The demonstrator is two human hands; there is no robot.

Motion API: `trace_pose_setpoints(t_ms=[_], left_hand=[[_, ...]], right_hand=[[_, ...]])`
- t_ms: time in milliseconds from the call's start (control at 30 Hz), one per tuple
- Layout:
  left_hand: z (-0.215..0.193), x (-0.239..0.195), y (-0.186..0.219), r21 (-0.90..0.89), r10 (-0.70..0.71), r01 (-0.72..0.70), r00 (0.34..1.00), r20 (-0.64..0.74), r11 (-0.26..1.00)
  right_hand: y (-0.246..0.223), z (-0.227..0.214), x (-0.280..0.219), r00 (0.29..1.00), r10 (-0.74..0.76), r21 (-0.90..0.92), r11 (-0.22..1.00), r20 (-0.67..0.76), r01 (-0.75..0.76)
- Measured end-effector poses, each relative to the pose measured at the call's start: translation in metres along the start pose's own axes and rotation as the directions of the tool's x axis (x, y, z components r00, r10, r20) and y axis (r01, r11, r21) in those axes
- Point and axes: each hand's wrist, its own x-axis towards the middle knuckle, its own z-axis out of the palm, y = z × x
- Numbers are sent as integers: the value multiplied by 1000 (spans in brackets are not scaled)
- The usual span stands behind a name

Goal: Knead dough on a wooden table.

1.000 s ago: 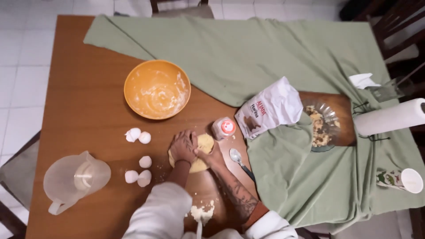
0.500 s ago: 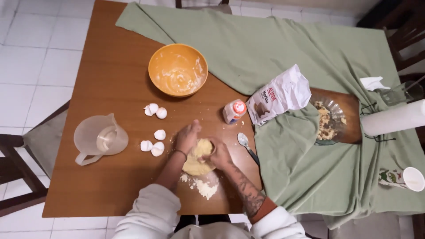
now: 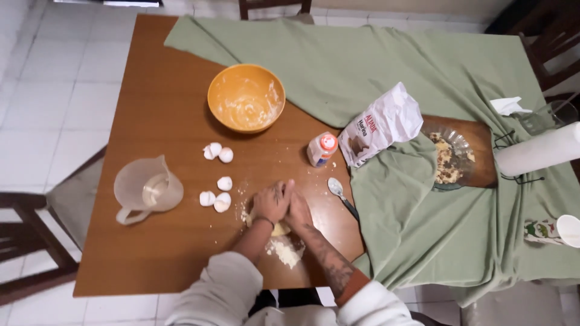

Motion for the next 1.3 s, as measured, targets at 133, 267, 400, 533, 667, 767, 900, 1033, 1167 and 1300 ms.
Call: trace_pose_setpoints(t_ms=[133, 267, 400, 533, 667, 767, 900, 1033, 1167, 1300], left_hand=[[20, -11, -11, -111, 112, -147, 957, -269, 983], [45, -19, -17, 37, 194, -192, 928, -319, 981], [55, -27, -28, 139, 311, -279, 828, -467, 950], [56, -25, -24, 259, 412, -338, 847, -335, 905], [73, 17, -32, 213, 348, -298, 899, -267, 931], [77, 43, -31, 248, 264, -231, 959, -108, 941], [62, 67, -24, 305, 154, -200, 974, 168, 931], [72, 106, -31, 398, 302, -300, 951, 60, 867], [109, 139, -56, 419, 339, -273, 936, -91, 866], [128, 164, -66, 437, 331, -239, 932, -146, 867]], right_hand=[[-3, -36, -6, 981, 38, 122, 991, 189, -62], [10, -83, -6, 957, 208, 121, 964, 201, -235], [36, -60, -5, 933, 339, 94, 932, 116, -350], [41, -34, 1, 941, 316, 176, 926, 118, -333], [43, -19, 34, 948, 310, 180, 931, 72, -318], [52, -14, 50, 928, 363, 202, 905, 89, -374], [52, 3, 63, 897, 428, 132, 888, 113, -440], [66, 12, 84, 929, 370, 109, 924, -19, -366], [27, 0, 90, 966, 249, 82, 967, -69, -243], [11, -2, 69, 988, 29, -67, 997, -155, -39]])
